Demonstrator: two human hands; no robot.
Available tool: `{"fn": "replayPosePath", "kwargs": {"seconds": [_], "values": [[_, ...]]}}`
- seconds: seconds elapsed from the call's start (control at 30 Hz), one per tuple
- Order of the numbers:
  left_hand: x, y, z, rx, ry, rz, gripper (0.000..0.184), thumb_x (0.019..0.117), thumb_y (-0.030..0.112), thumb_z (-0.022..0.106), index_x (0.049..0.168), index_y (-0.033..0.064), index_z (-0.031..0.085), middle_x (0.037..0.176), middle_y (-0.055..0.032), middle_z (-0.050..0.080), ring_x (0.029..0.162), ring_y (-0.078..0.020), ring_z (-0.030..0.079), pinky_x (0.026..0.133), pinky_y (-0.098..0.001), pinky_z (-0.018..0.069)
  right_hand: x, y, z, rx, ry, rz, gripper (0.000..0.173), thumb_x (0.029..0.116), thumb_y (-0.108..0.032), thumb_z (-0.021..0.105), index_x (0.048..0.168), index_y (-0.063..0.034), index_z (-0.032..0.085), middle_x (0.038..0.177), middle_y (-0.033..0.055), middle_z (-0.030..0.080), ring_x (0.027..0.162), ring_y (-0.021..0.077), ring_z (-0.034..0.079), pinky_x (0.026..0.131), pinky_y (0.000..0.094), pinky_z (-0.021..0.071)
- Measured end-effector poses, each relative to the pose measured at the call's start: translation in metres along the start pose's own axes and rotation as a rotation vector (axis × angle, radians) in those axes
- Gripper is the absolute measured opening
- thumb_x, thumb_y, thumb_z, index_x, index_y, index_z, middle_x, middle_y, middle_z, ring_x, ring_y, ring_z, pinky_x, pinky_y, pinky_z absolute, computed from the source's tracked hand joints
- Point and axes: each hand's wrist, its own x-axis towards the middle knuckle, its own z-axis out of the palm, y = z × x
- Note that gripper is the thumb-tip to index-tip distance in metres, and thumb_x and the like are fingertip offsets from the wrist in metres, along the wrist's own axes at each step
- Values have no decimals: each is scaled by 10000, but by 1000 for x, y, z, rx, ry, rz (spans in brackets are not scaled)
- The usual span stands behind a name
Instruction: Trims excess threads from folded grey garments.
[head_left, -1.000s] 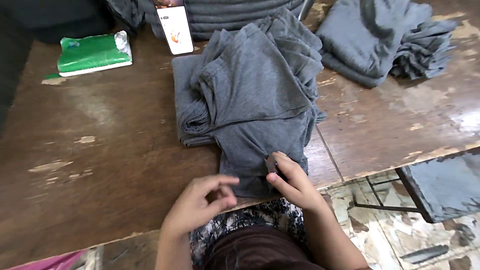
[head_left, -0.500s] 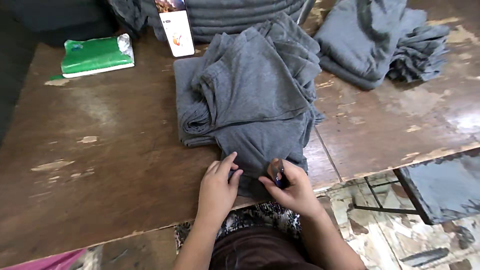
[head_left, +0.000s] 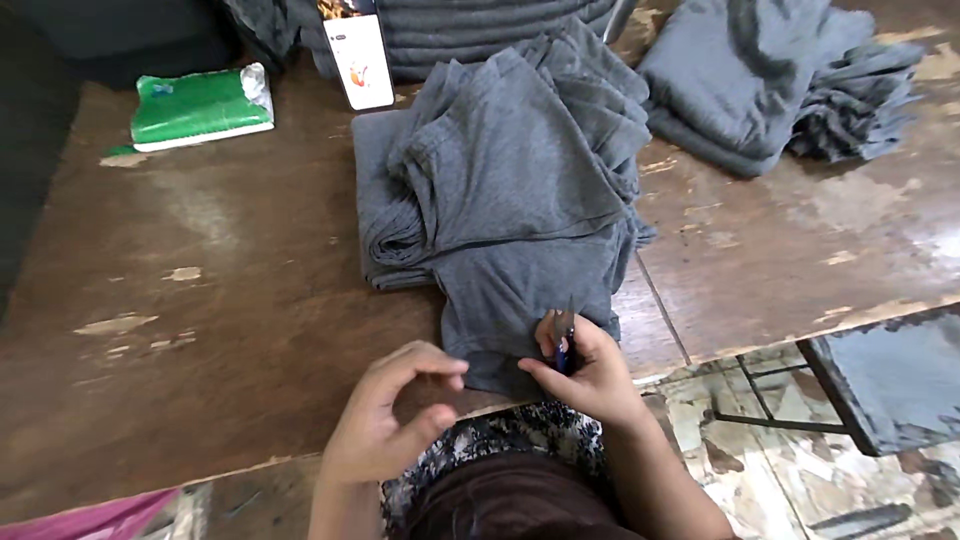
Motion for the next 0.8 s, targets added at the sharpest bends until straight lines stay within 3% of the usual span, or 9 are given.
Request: {"fn": "replayPosePath", "kwargs": {"seconds": [0.1, 0.17, 0.27, 0.33, 0.43, 0.53, 0.63, 0.7, 0.8], "values": [[15, -7, 34, 620, 44, -255, 674, 874, 509, 733, 1421, 136, 606, 1191, -127, 658, 1071, -252, 637, 881, -439, 553, 1, -15, 12, 65, 25, -33, 168, 865, -78, 709, 906, -36, 552, 936, 51, 589, 869, 30, 564, 776, 155, 485], [28, -19, 53, 784, 122, -363, 749, 813, 345, 789, 1494, 153, 544, 1175, -198, 633, 1051, -373, 631, 852, -563, 534, 1, -26, 19, 56, 30, -93, 159, 875, -47, 692, 928, -17, 546, 963, 83, 581, 878, 55, 568, 779, 155, 489], [36, -26, 55, 818, 260, -363, 556, 826, 163, 591, 1375, 115, 657, 990, -148, 701, 863, -320, 674, 732, -525, 537, 0, -30, 12, -101, 73, -171, 161, 844, -26, 660, 946, -18, 536, 989, 94, 581, 859, 51, 567, 761, 133, 483], [36, -19, 49, 700, 303, -344, 512, 880, 75, 459, 1349, 89, 665, 1119, -143, 744, 1004, -282, 725, 837, -501, 569, -1, -25, -7, -319, 138, -161, 164, 837, -86, 670, 925, -29, 543, 1007, 105, 595, 890, 66, 580, 782, 141, 489], [38, -5, 37, 273, 348, -227, 459, 933, -32, 378, 1303, 13, 645, 1235, -74, 706, 1120, -66, 664, 989, -276, 534, 6, -17, -45, -514, 214, -108, 209, 838, -171, 674, 924, 14, 626, 984, 159, 668, 823, 132, 615, 705, 234, 506], [57, 11, 29, 31, 333, -155, 379, 973, -48, 377, 1147, 42, 701, 1156, 24, 717, 1065, -29, 659, 961, -268, 546, 26, -42, -75, -374, 265, -215, 171, 895, -225, 692, 929, -140, 547, 1062, -20, 668, 848, 8, 632, 713, 181, 536], [88, 26, 21, -36, 381, -133, 369, 1014, -18, 351, 1229, 57, 641, 1171, 31, 684, 987, -34, 665, 866, -264, 573, 72, -72, -75, -322, 343, -470, 159, 916, -133, 690, 950, -178, 542, 1120, -75, 643, 993, 27, 660, 848, 233, 589], [114, 28, 13, -104, 467, -189, 390, 1030, 29, 325, 1304, 68, 600, 1208, 6, 667, 928, -56, 668, 788, -260, 572, 114, -63, -64, -261, 399, -560, 123, 911, -52, 629, 974, -111, 541, 1183, 1, 645, 1025, 63, 656, 865, 262, 577], [149, 0, -4, -221, 563, -325, 491, 1047, 100, 351, 1535, 48, 358, 1496, -142, 492, 1202, -178, 622, 965, -335, 532, 165, -17, -50, -278, 352, -325, 150, 936, -6, 569, 1063, 63, 530, 1276, 201, 626, 1074, 201, 700, 871, 356, 619]]}}
